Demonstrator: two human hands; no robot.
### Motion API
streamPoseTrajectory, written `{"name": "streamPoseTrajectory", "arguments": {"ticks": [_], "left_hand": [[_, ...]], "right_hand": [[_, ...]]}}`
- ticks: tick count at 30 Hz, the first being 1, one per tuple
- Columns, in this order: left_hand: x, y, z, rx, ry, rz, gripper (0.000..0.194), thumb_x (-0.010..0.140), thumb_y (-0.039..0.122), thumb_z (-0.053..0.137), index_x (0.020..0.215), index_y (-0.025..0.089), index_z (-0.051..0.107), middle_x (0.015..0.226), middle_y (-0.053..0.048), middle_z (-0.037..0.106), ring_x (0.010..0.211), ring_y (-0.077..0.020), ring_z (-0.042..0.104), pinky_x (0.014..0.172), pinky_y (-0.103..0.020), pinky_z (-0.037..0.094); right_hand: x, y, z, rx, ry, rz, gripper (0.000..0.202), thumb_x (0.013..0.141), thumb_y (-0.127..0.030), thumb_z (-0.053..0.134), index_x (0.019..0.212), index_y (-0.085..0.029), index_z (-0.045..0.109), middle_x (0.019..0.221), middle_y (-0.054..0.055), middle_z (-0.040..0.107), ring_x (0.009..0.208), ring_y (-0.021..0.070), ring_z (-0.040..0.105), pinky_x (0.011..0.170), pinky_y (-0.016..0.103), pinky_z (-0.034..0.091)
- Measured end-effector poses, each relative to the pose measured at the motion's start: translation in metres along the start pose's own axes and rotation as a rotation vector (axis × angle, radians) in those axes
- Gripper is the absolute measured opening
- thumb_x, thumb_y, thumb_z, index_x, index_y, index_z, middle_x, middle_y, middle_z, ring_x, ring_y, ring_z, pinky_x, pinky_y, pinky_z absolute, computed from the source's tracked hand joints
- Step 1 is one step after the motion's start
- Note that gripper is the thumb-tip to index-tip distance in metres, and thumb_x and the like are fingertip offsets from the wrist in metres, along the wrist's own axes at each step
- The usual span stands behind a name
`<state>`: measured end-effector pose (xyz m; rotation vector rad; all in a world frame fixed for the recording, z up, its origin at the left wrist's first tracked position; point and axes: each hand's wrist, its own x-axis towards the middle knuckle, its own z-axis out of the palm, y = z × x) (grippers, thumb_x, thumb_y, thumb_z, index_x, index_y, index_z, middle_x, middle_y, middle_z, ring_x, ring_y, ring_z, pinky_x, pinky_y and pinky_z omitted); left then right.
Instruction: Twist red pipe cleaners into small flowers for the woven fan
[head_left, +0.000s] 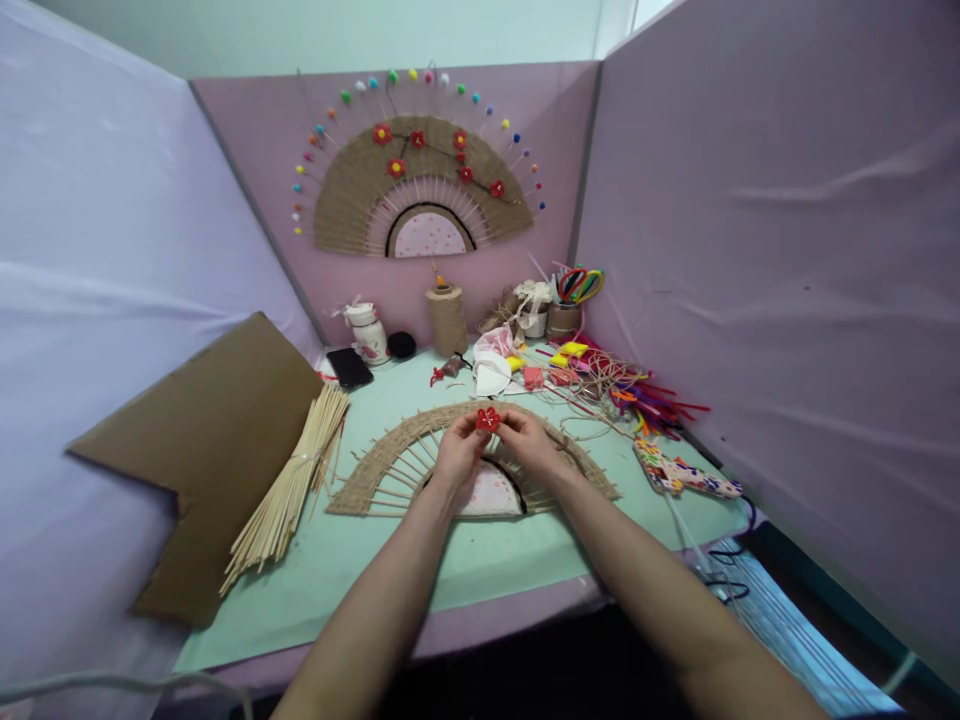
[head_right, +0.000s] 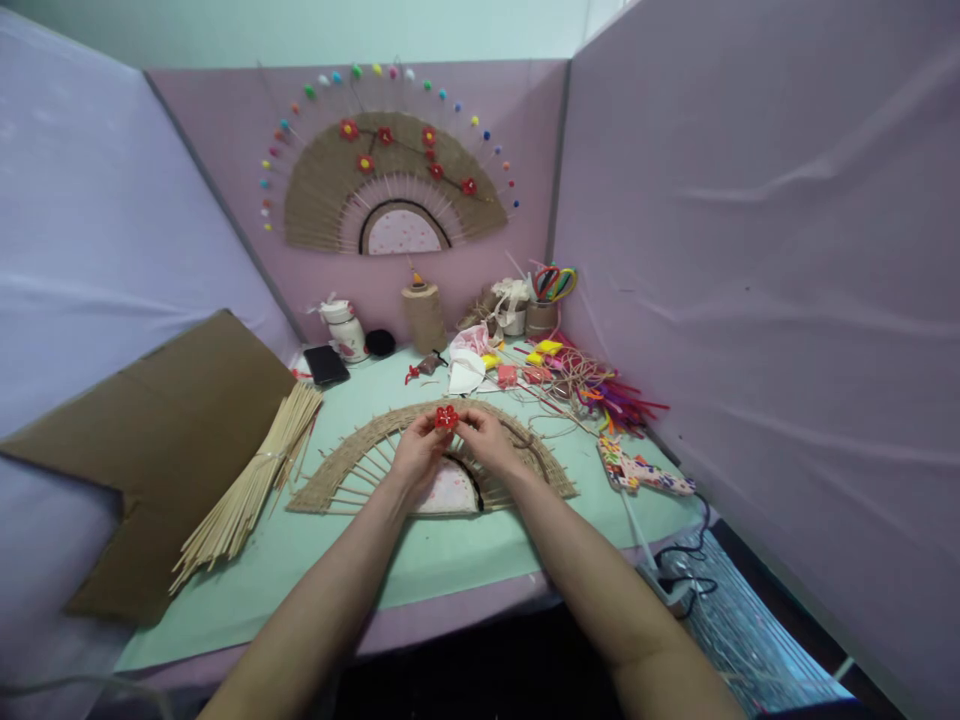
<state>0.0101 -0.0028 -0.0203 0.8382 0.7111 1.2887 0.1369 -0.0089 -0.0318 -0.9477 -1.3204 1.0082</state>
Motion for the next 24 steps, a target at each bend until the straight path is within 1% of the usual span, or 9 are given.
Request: {"name": "streamPoseTrajectory", "arguments": {"ticks": [3, 6, 8, 10, 13, 16, 18, 21, 24], "left_hand": [[0.001, -0.002, -0.004, 0.179, -0.101, 0.063, 0.039, 0.058, 0.024, 0.081, 0.094, 0.018, 0.068, 0.095, -0.004, 0.069, 0.089, -0.0159, 0.061, 0.084, -0.027, 0.044], [0.000, -0.002, -0.006, 0.323, -0.163, 0.087, 0.042, 0.059, 0.020, 0.078, 0.100, 0.018, 0.067, 0.101, -0.005, 0.068, 0.097, -0.0199, 0.060, 0.092, -0.032, 0.042], [-0.002, -0.001, -0.007, 0.357, -0.175, 0.103, 0.045, 0.059, 0.018, 0.078, 0.103, 0.019, 0.066, 0.104, -0.005, 0.067, 0.098, -0.0205, 0.060, 0.093, -0.033, 0.042], [-0.004, 0.002, -0.005, 0.365, -0.198, 0.104, 0.048, 0.060, 0.020, 0.078, 0.106, 0.020, 0.065, 0.108, -0.006, 0.066, 0.100, -0.0210, 0.059, 0.093, -0.034, 0.043], [-0.009, 0.010, -0.001, 0.394, -0.244, 0.132, 0.046, 0.063, 0.024, 0.077, 0.108, 0.021, 0.066, 0.115, -0.007, 0.064, 0.106, -0.0226, 0.058, 0.096, -0.035, 0.042], [-0.013, 0.018, 0.004, 0.505, -0.273, 0.255, 0.035, 0.067, 0.025, 0.076, 0.101, 0.021, 0.071, 0.119, -0.009, 0.061, 0.116, -0.0242, 0.052, 0.105, -0.034, 0.034], [-0.015, 0.022, 0.006, 0.537, -0.284, 0.298, 0.028, 0.067, 0.026, 0.076, 0.094, 0.022, 0.072, 0.119, -0.010, 0.061, 0.117, -0.0257, 0.051, 0.106, -0.036, 0.033], [-0.016, 0.024, 0.007, 0.509, -0.268, 0.300, 0.016, 0.066, 0.028, 0.077, 0.078, 0.020, 0.070, 0.117, -0.010, 0.062, 0.114, -0.0275, 0.053, 0.104, -0.039, 0.035], [-0.019, 0.024, 0.009, 0.489, -0.246, 0.280, 0.017, 0.064, 0.029, 0.077, 0.068, 0.018, 0.064, 0.114, -0.011, 0.063, 0.110, -0.0272, 0.056, 0.101, -0.039, 0.037]], "right_hand": [[0.000, -0.002, -0.001, -0.009, 0.021, -0.058, 0.013, 0.077, -0.030, 0.061, 0.081, -0.019, 0.067, 0.082, 0.001, 0.067, 0.079, 0.0165, 0.059, 0.079, 0.029, 0.045], [-0.001, -0.006, -0.002, -0.036, -0.017, -0.080, 0.012, 0.076, -0.025, 0.059, 0.082, -0.020, 0.068, 0.085, 0.002, 0.068, 0.082, 0.0175, 0.060, 0.081, 0.030, 0.045], [-0.002, -0.008, -0.004, -0.051, -0.057, -0.082, 0.014, 0.075, -0.024, 0.059, 0.083, -0.019, 0.069, 0.086, 0.002, 0.069, 0.084, 0.0178, 0.060, 0.082, 0.031, 0.045], [-0.002, -0.010, -0.006, -0.046, -0.094, -0.077, 0.015, 0.074, -0.023, 0.059, 0.083, -0.019, 0.069, 0.087, 0.002, 0.069, 0.084, 0.0177, 0.060, 0.083, 0.031, 0.045], [-0.003, -0.014, -0.009, 0.001, -0.157, -0.043, 0.016, 0.071, -0.023, 0.062, 0.084, -0.018, 0.070, 0.087, 0.003, 0.070, 0.083, 0.0178, 0.061, 0.082, 0.032, 0.047], [-0.005, -0.020, -0.008, -0.008, -0.212, 0.008, 0.015, 0.070, -0.025, 0.064, 0.081, -0.018, 0.071, 0.085, 0.003, 0.071, 0.081, 0.0190, 0.062, 0.079, 0.032, 0.048], [-0.007, -0.024, -0.006, -0.021, -0.238, 0.039, 0.016, 0.071, -0.028, 0.064, 0.082, -0.019, 0.071, 0.084, 0.003, 0.070, 0.082, 0.0196, 0.062, 0.078, 0.032, 0.048], [-0.010, -0.028, -0.003, -0.038, -0.240, 0.060, 0.018, 0.071, -0.030, 0.063, 0.082, -0.018, 0.070, 0.080, 0.002, 0.069, 0.078, 0.0184, 0.061, 0.073, 0.030, 0.048], [-0.011, -0.028, -0.003, -0.062, -0.236, 0.057, 0.017, 0.072, -0.028, 0.062, 0.081, -0.015, 0.069, 0.078, 0.002, 0.068, 0.072, 0.0165, 0.059, 0.070, 0.029, 0.047]]}}
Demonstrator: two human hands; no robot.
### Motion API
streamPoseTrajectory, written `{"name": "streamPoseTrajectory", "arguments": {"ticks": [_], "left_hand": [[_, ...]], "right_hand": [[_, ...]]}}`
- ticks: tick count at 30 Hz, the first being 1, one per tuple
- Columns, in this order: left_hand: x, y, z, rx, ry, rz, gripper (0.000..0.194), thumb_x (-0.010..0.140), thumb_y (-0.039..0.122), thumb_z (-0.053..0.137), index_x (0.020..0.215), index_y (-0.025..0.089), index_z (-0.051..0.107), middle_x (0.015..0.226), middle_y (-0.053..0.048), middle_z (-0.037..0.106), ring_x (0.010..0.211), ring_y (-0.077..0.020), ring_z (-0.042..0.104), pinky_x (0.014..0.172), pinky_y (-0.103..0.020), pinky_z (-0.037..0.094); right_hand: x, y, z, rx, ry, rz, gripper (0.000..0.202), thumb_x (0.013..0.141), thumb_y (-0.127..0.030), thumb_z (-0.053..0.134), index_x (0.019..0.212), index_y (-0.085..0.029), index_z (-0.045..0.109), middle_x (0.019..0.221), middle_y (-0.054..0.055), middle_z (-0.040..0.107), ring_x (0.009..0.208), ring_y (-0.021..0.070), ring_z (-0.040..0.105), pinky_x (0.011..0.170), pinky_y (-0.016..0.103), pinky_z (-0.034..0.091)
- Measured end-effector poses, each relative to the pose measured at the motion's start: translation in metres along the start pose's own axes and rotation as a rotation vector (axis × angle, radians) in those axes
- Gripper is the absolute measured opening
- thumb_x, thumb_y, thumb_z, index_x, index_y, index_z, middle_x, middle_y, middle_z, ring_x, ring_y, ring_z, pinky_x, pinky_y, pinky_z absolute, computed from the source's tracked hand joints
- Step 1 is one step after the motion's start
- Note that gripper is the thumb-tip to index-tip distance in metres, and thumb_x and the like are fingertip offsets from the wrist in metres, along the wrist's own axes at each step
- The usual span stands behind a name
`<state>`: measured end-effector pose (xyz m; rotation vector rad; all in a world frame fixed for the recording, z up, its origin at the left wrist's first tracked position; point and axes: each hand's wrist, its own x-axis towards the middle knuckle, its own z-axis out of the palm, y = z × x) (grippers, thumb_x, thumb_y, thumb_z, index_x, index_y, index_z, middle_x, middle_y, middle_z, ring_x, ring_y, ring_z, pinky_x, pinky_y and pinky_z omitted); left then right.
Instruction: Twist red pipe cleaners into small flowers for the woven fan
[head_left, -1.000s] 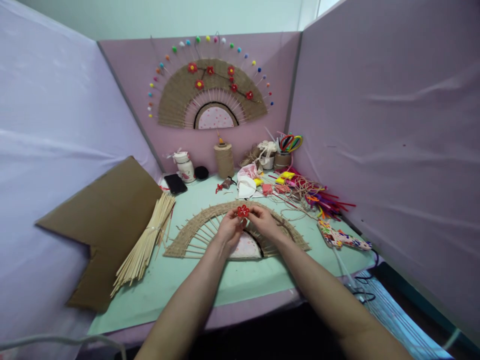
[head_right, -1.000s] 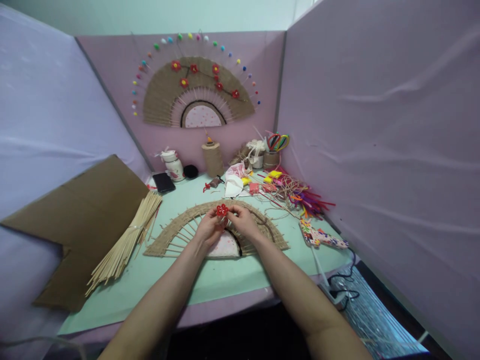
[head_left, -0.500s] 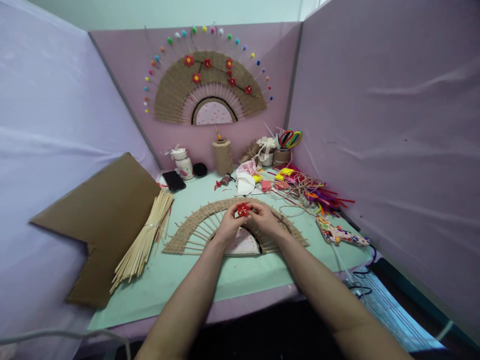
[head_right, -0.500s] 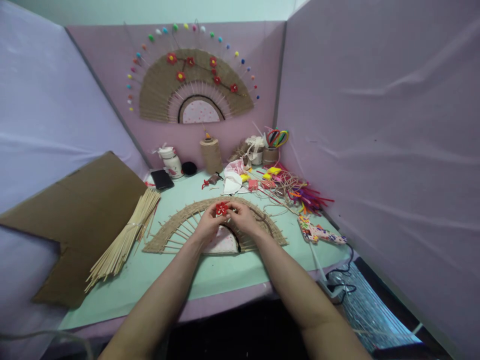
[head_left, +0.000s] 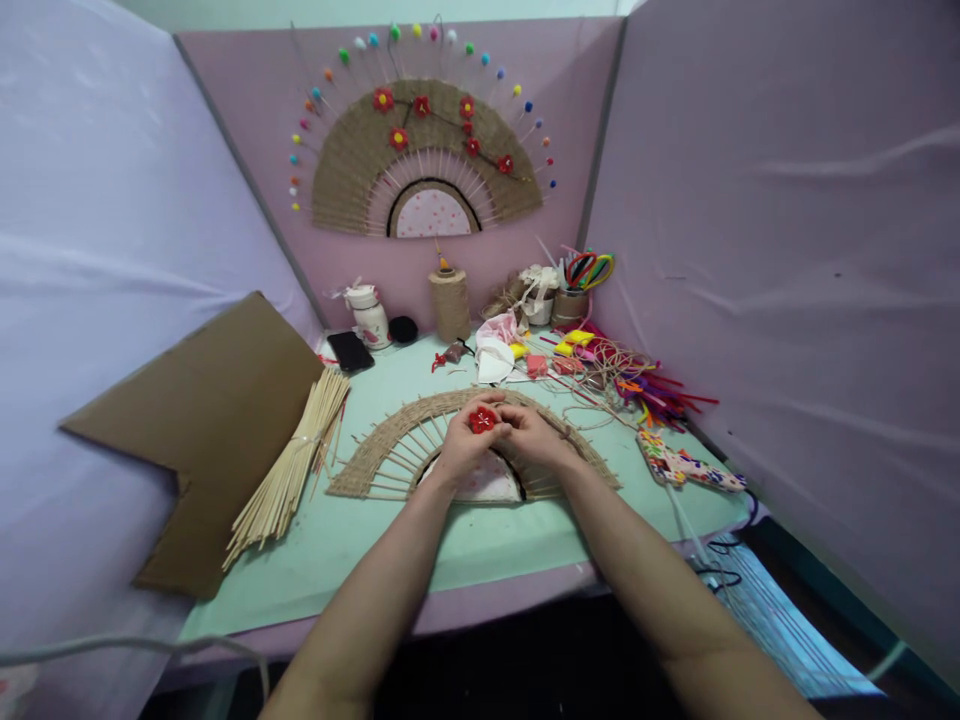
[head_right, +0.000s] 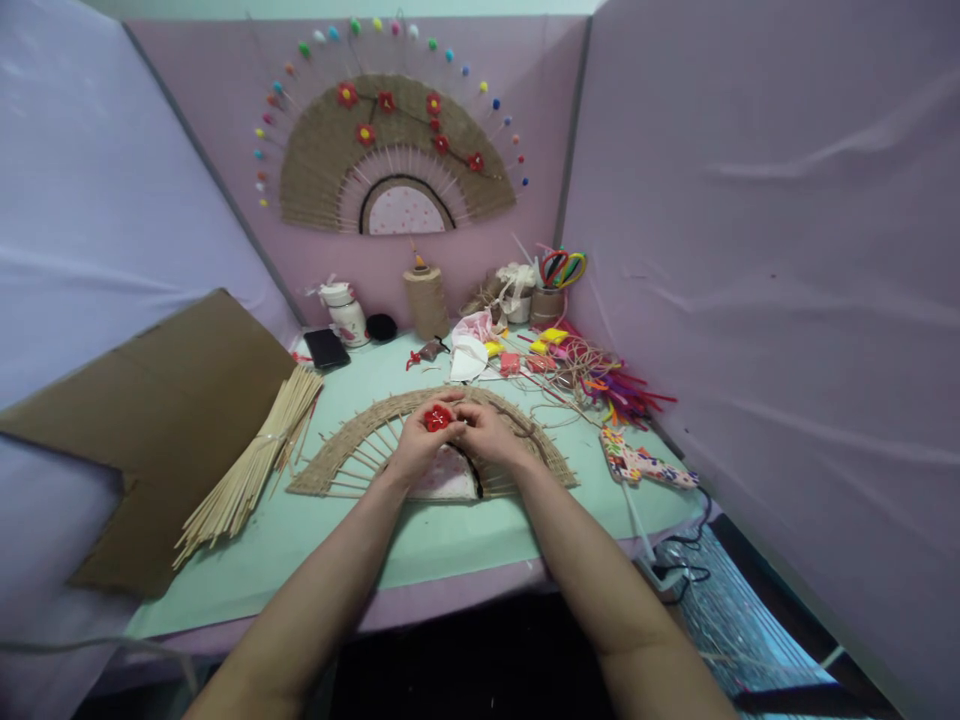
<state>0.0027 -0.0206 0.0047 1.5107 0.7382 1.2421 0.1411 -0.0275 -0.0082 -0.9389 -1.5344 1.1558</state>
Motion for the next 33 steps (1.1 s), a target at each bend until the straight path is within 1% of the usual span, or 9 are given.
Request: {"name": "streamPoseTrajectory", "arguments": {"ticks": [5, 10, 14, 16, 18, 20, 23, 28, 33], "left_hand": [[-0.002, 0.003, 0.003, -0.020, 0.042, -0.023, 0.017, 0.064, 0.025, 0.076, 0.066, 0.017, 0.061, 0.107, -0.010, 0.066, 0.103, -0.0240, 0.059, 0.096, -0.036, 0.039], [-0.002, 0.003, 0.005, -0.133, 0.112, -0.033, 0.019, 0.063, 0.023, 0.077, 0.071, 0.017, 0.061, 0.099, -0.008, 0.067, 0.098, -0.0204, 0.060, 0.092, -0.031, 0.042], [0.003, -0.004, 0.003, -0.340, 0.243, -0.018, 0.035, 0.068, 0.033, 0.075, 0.098, 0.020, 0.064, 0.109, -0.007, 0.065, 0.107, -0.0184, 0.058, 0.093, -0.028, 0.042], [0.006, -0.009, 0.000, -0.406, 0.329, -0.110, 0.031, 0.075, 0.039, 0.068, 0.100, 0.020, 0.064, 0.107, -0.006, 0.066, 0.103, -0.0158, 0.059, 0.088, -0.026, 0.043], [0.009, -0.014, -0.003, -0.428, 0.368, -0.267, 0.027, 0.075, 0.038, 0.067, 0.092, 0.017, 0.066, 0.095, -0.006, 0.068, 0.088, -0.0128, 0.062, 0.076, -0.023, 0.045], [0.011, -0.016, -0.005, -0.458, 0.330, -0.408, 0.025, 0.072, 0.035, 0.070, 0.087, 0.015, 0.067, 0.085, -0.005, 0.067, 0.073, -0.0107, 0.061, 0.066, -0.021, 0.045], [0.010, -0.014, -0.005, -0.495, 0.243, -0.523, 0.027, 0.066, 0.030, 0.075, 0.085, 0.013, 0.066, 0.074, -0.004, 0.066, 0.063, -0.0101, 0.060, 0.059, -0.021, 0.045], [0.008, -0.010, -0.002, -0.482, 0.219, -0.533, 0.028, 0.061, 0.019, 0.077, 0.085, 0.014, 0.064, 0.067, -0.002, 0.065, 0.058, -0.0095, 0.060, 0.055, -0.020, 0.046], [0.008, -0.011, -0.004, -0.540, 0.206, -0.546, 0.024, 0.062, 0.008, 0.068, 0.085, 0.014, 0.064, 0.072, -0.004, 0.068, 0.063, -0.0109, 0.063, 0.059, -0.021, 0.050]], "right_hand": [[0.000, 0.002, 0.000, -0.046, -0.033, -0.030, 0.016, 0.074, -0.024, 0.059, 0.083, -0.016, 0.070, 0.081, 0.003, 0.068, 0.075, 0.0168, 0.059, 0.072, 0.029, 0.046], [0.002, 0.005, 0.004, -0.098, -0.059, 0.015, 0.019, 0.076, -0.033, 0.062, 0.078, -0.015, 0.069, 0.075, 0.002, 0.067, 0.071, 0.0167, 0.058, 0.068, 0.029, 0.045], [0.007, 0.012, 0.002, -0.069, 0.182, 0.009, 0.024, 0.078, -0.040, 0.061, 0.076, -0.017, 0.066, 0.074, 0.001, 0.065, 0.071, 0.0162, 0.056, 0.069, 0.029, 0.045], [0.010, 0.017, -0.002, -0.018, 0.306, -0.021, 0.023, 0.078, -0.040, 0.060, 0.080, -0.017, 0.066, 0.080, 0.002, 0.067, 0.076, 0.0167, 0.057, 0.074, 0.030, 0.045], [0.012, 0.021, -0.005, -0.008, 0.369, -0.028, 0.024, 0.078, -0.040, 0.060, 0.083, -0.018, 0.065, 0.084, 0.003, 0.068, 0.079, 0.0177, 0.058, 0.078, 0.031, 0.046], [0.013, 0.025, -0.007, -0.059, 0.388, -0.034, 0.023, 0.079, -0.039, 0.058, 0.084, -0.018, 0.066, 0.086, 0.004, 0.068, 0.081, 0.0187, 0.059, 0.079, 0.032, 0.046], [0.012, 0.027, -0.007, -0.187, 0.386, -0.081, 0.020, 0.080, -0.035, 0.056, 0.085, -0.018, 0.066, 0.089, 0.005, 0.069, 0.084, 0.0197, 0.059, 0.082, 0.034, 0.045], [0.009, 0.021, -0.003, -0.302, 0.352, -0.103, 0.017, 0.080, -0.030, 0.054, 0.080, -0.019, 0.066, 0.083, 0.006, 0.068, 0.082, 0.0200, 0.059, 0.081, 0.034, 0.044], [0.007, 0.015, -0.001, -0.297, 0.345, -0.101, 0.016, 0.080, -0.027, 0.053, 0.079, -0.019, 0.067, 0.083, 0.005, 0.068, 0.082, 0.0198, 0.059, 0.079, 0.033, 0.045]]}}
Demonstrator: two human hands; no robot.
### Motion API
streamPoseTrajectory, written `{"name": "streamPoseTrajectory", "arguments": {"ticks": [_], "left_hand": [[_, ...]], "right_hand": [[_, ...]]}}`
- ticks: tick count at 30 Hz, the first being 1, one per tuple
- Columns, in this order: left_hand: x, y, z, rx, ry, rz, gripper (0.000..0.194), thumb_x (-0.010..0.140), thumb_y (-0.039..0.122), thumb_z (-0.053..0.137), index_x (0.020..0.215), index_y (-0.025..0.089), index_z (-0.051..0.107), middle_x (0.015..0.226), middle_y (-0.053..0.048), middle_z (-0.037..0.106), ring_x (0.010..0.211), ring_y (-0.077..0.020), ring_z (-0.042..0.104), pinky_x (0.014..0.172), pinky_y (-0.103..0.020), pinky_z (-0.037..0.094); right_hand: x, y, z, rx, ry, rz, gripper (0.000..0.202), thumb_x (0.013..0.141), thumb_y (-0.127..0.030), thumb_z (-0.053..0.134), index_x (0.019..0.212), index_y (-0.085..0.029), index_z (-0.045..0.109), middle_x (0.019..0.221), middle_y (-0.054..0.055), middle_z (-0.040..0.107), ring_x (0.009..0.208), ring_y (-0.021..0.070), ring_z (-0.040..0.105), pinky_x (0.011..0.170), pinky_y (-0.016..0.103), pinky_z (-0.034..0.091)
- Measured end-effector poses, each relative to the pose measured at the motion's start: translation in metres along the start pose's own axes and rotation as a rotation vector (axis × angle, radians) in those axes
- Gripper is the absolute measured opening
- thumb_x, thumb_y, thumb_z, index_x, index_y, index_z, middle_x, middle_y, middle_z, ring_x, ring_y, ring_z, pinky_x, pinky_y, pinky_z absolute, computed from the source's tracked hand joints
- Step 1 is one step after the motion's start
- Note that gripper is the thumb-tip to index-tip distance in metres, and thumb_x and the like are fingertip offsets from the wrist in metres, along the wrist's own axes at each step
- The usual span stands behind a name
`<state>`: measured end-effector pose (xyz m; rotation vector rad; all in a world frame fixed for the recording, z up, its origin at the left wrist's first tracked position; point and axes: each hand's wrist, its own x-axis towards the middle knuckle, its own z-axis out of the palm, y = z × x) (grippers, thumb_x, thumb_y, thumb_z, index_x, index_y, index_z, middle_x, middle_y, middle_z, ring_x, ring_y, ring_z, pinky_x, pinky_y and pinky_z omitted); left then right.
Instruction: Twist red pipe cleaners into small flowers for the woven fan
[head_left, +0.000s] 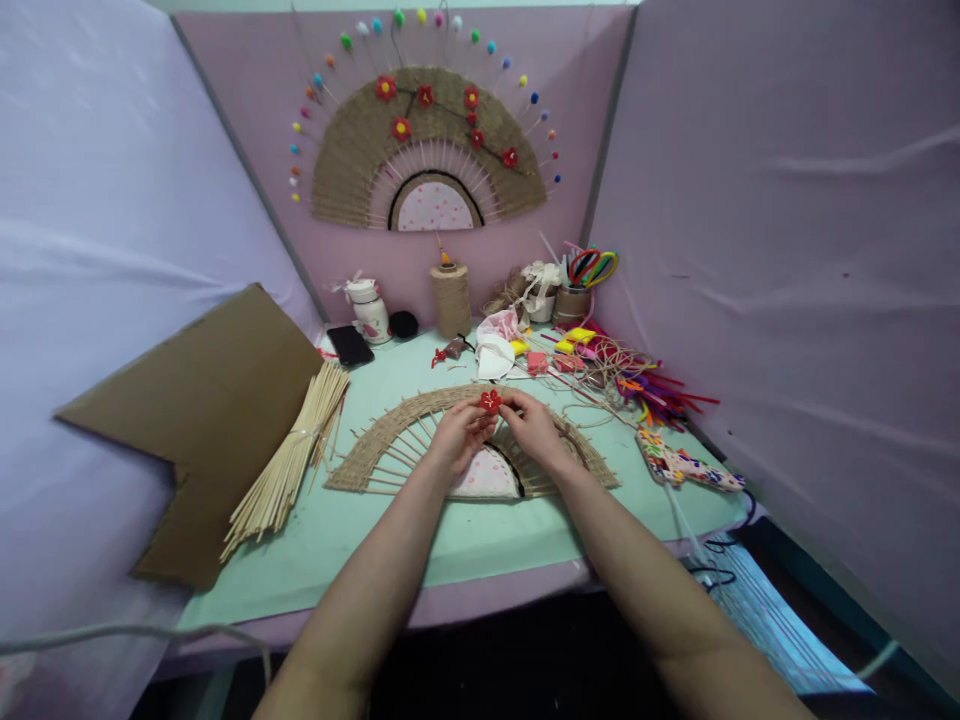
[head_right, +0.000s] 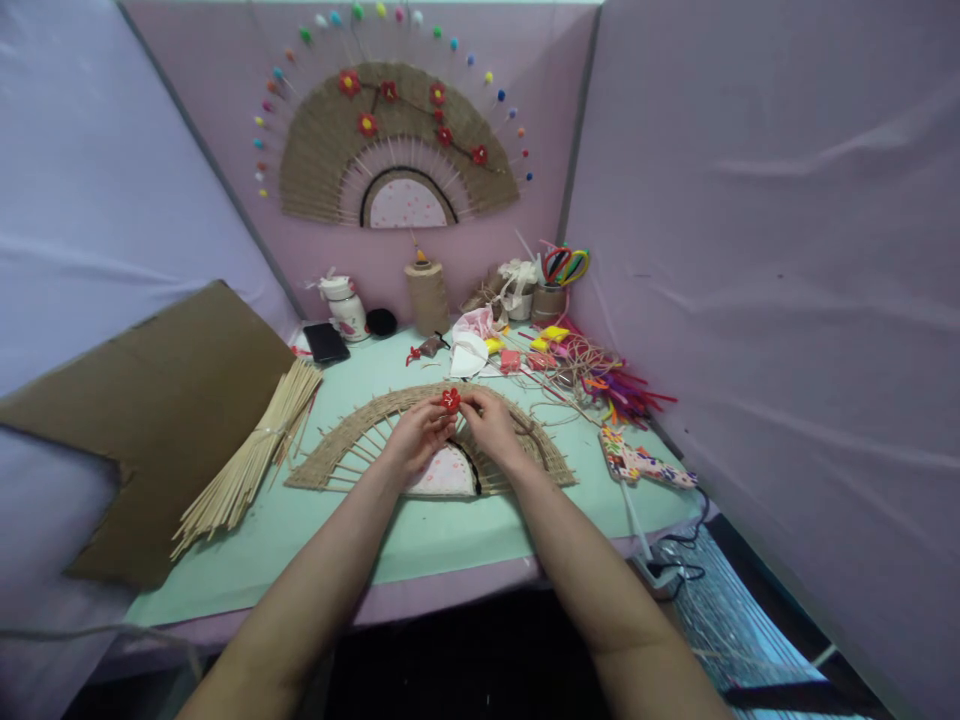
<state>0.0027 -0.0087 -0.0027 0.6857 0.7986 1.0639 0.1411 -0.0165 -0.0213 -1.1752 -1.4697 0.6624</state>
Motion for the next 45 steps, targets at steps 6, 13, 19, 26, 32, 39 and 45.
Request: {"name": "streamPoseTrajectory", "arguments": {"ticks": [6, 13, 19, 26, 32, 39, 45], "left_hand": [[0.001, 0.004, -0.003, -0.037, -0.014, -0.072, 0.014, 0.072, 0.017, 0.064, 0.085, 0.012, 0.064, 0.071, -0.006, 0.068, 0.062, -0.0125, 0.064, 0.059, -0.022, 0.051], [0.001, 0.007, -0.005, 0.062, -0.013, -0.063, 0.014, 0.066, 0.012, 0.069, 0.080, 0.012, 0.066, 0.065, -0.005, 0.067, 0.056, -0.0104, 0.062, 0.055, -0.020, 0.050], [0.000, 0.007, -0.005, 0.083, -0.007, -0.016, 0.016, 0.062, 0.013, 0.075, 0.075, 0.012, 0.067, 0.066, -0.005, 0.068, 0.055, -0.0100, 0.060, 0.056, -0.021, 0.049], [-0.001, 0.010, -0.006, 0.155, -0.050, -0.034, 0.023, 0.055, 0.021, 0.081, 0.072, 0.012, 0.068, 0.064, -0.004, 0.067, 0.054, -0.0083, 0.056, 0.055, -0.020, 0.044], [0.000, 0.012, -0.009, 0.267, -0.055, -0.004, 0.031, 0.052, 0.029, 0.083, 0.075, 0.012, 0.070, 0.065, -0.002, 0.066, 0.061, -0.0098, 0.057, 0.063, -0.024, 0.046], [0.007, 0.006, -0.017, 0.460, -0.092, 0.128, 0.024, 0.059, 0.030, 0.076, 0.073, 0.012, 0.068, 0.064, -0.001, 0.064, 0.057, -0.0089, 0.054, 0.058, -0.023, 0.042], [0.011, 0.006, -0.022, 0.657, -0.124, 0.198, 0.020, 0.062, 0.028, 0.071, 0.073, 0.012, 0.068, 0.063, 0.000, 0.063, 0.057, -0.0099, 0.053, 0.057, -0.023, 0.040]], "right_hand": [[0.000, 0.001, -0.001, -0.039, -0.032, -0.058, 0.016, 0.080, -0.022, 0.052, 0.081, -0.019, 0.068, 0.085, 0.006, 0.069, 0.085, 0.0198, 0.059, 0.082, 0.034, 0.044], [0.001, 0.002, -0.003, -0.016, -0.086, -0.066, 0.014, 0.080, -0.024, 0.055, 0.081, -0.020, 0.068, 0.085, 0.005, 0.069, 0.083, 0.0187, 0.060, 0.082, 0.033, 0.045], [0.003, 0.004, -0.004, 0.125, -0.147, 0.089, 0.017, 0.078, -0.033, 0.060, 0.082, -0.019, 0.069, 0.083, 0.003, 0.070, 0.078, 0.0179, 0.060, 0.078, 0.031, 0.046], [0.004, 0.011, -0.007, 0.175, -0.246, 0.202, 0.026, 0.078, -0.042, 0.059, 0.076, -0.017, 0.065, 0.076, 0.002, 0.067, 0.069, 0.0157, 0.056, 0.067, 0.027, 0.043], [0.005, 0.015, -0.007, 0.118, -0.264, 0.216, 0.030, 0.079, -0.045, 0.058, 0.080, -0.016, 0.066, 0.077, 0.002, 0.067, 0.069, 0.0153, 0.055, 0.065, 0.027, 0.041], [0.004, 0.011, -0.009, 0.056, -0.246, 0.220, 0.026, 0.077, -0.040, 0.058, 0.074, -0.015, 0.065, 0.071, 0.001, 0.063, 0.065, 0.0139, 0.052, 0.063, 0.027, 0.038], [0.002, 0.007, -0.014, 0.112, -0.284, 0.376, 0.031, 0.073, -0.045, 0.063, 0.064, -0.016, 0.061, 0.053, -0.003, 0.051, 0.051, 0.0100, 0.039, 0.051, 0.025, 0.026]]}}
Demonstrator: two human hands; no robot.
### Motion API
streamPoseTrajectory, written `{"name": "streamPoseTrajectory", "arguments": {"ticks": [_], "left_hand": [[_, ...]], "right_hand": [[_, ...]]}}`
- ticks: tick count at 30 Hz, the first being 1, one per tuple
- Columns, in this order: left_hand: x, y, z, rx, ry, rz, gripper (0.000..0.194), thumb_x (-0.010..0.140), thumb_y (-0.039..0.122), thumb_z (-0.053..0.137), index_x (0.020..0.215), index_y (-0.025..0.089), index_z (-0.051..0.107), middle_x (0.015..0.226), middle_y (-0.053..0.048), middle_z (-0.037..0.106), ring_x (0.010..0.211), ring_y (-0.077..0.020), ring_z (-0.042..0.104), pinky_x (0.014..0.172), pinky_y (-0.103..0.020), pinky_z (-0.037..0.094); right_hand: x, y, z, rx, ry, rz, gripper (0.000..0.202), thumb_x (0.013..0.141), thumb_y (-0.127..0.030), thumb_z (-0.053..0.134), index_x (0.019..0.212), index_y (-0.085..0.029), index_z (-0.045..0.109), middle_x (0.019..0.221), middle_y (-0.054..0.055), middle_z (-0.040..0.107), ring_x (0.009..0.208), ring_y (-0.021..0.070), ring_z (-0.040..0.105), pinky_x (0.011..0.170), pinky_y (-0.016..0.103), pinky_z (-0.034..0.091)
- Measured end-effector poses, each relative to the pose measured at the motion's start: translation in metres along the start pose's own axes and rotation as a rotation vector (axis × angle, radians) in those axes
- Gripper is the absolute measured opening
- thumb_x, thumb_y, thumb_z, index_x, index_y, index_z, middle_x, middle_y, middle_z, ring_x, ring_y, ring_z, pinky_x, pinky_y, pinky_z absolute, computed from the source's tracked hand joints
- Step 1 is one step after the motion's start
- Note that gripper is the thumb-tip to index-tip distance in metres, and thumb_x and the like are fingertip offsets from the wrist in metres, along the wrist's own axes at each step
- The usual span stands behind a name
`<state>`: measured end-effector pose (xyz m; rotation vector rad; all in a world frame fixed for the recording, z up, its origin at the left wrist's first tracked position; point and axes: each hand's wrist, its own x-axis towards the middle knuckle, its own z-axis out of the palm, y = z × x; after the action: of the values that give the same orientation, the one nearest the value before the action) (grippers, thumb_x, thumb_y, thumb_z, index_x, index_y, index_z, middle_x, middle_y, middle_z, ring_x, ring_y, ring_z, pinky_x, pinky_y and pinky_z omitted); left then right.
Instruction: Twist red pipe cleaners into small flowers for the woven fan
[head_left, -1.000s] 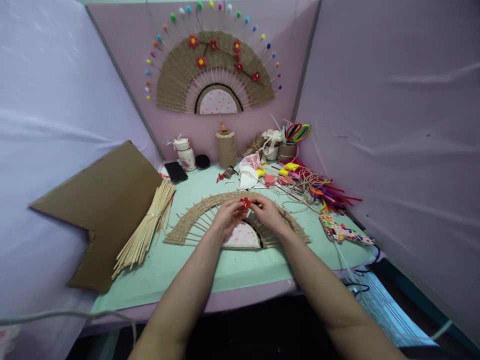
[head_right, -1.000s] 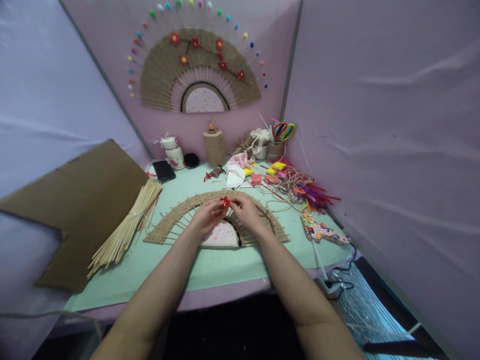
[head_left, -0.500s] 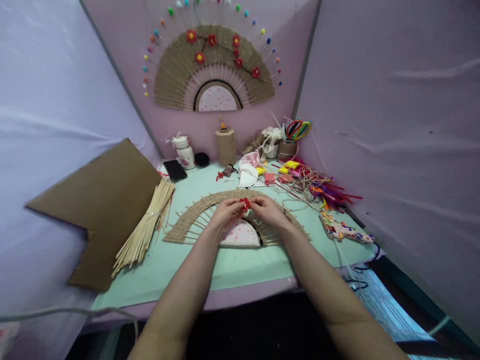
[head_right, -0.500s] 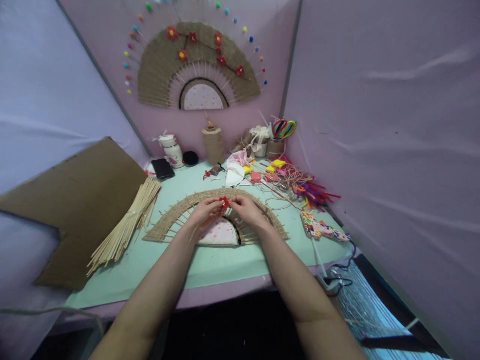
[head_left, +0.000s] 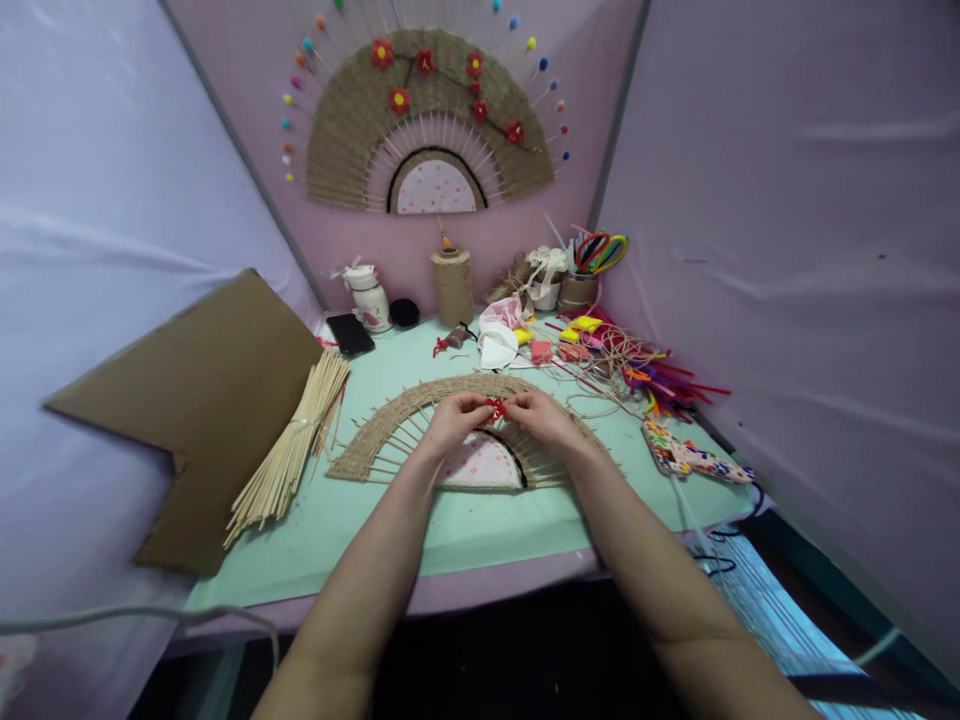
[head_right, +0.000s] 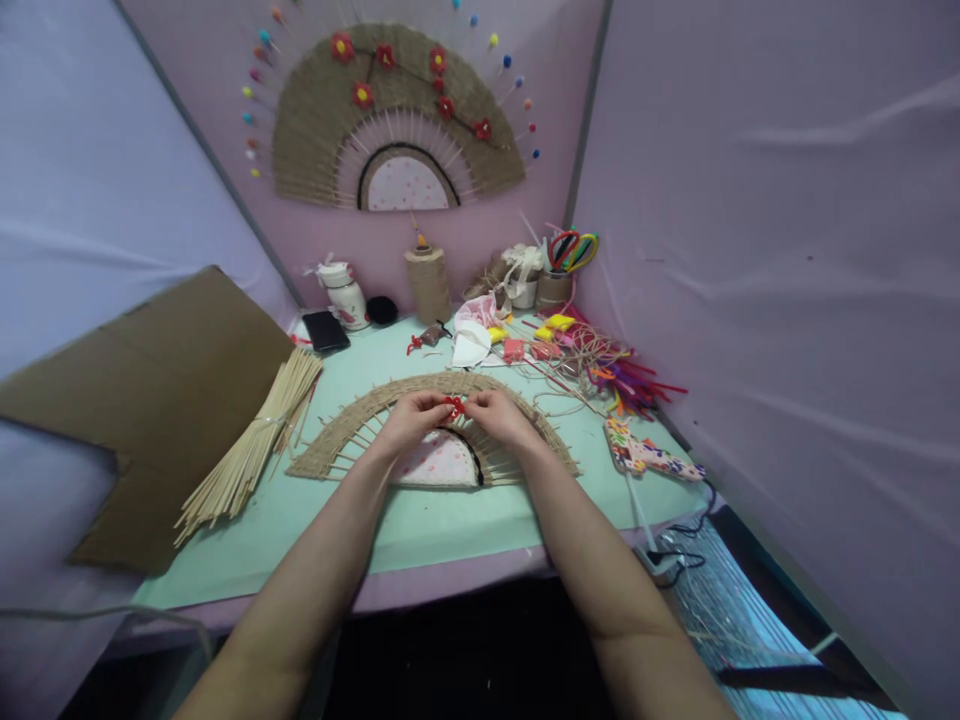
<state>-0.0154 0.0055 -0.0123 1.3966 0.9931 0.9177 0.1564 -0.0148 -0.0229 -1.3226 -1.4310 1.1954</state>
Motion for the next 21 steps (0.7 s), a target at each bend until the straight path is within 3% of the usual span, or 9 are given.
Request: {"name": "streamPoseTrajectory", "arguments": {"ticks": [5, 10, 15, 21], "left_hand": [[-0.001, 0.004, 0.001, 0.012, 0.030, 0.011, 0.018, 0.062, 0.027, 0.072, 0.072, 0.012, 0.069, 0.063, -0.001, 0.064, 0.058, -0.0099, 0.053, 0.057, -0.022, 0.039], [-0.005, 0.010, 0.001, -0.286, -0.026, -0.115, 0.029, 0.055, 0.030, 0.080, 0.075, 0.012, 0.068, 0.068, -0.001, 0.065, 0.062, -0.0100, 0.056, 0.064, -0.024, 0.044], [-0.011, 0.015, 0.004, -0.509, -0.124, -0.206, 0.031, 0.055, 0.028, 0.083, 0.075, 0.012, 0.066, 0.064, 0.000, 0.062, 0.058, -0.0083, 0.055, 0.062, -0.023, 0.044], [-0.012, 0.017, 0.006, -0.522, -0.119, -0.217, 0.031, 0.055, 0.026, 0.084, 0.076, 0.011, 0.067, 0.065, -0.001, 0.062, 0.058, -0.0080, 0.054, 0.062, -0.023, 0.044]], "right_hand": [[-0.001, 0.001, -0.003, 0.291, -0.116, 0.087, 0.031, 0.066, -0.046, 0.073, 0.064, -0.016, 0.063, 0.058, -0.001, 0.055, 0.051, 0.0088, 0.039, 0.049, 0.025, 0.025], [-0.005, -0.007, -0.008, 0.484, -0.183, 0.162, 0.031, 0.057, -0.038, 0.083, 0.074, -0.017, 0.068, 0.070, -0.001, 0.062, 0.062, 0.0091, 0.049, 0.057, 0.023, 0.036], [-0.008, -0.012, -0.007, 0.562, -0.190, 0.147, 0.030, 0.054, -0.034, 0.085, 0.072, -0.018, 0.066, 0.070, -0.002, 0.064, 0.065, 0.0102, 0.054, 0.061, 0.023, 0.039], [-0.008, -0.012, -0.002, 0.565, -0.151, 0.138, 0.033, 0.054, -0.037, 0.085, 0.073, -0.020, 0.065, 0.074, -0.003, 0.065, 0.069, 0.0103, 0.058, 0.059, 0.021, 0.039]]}}
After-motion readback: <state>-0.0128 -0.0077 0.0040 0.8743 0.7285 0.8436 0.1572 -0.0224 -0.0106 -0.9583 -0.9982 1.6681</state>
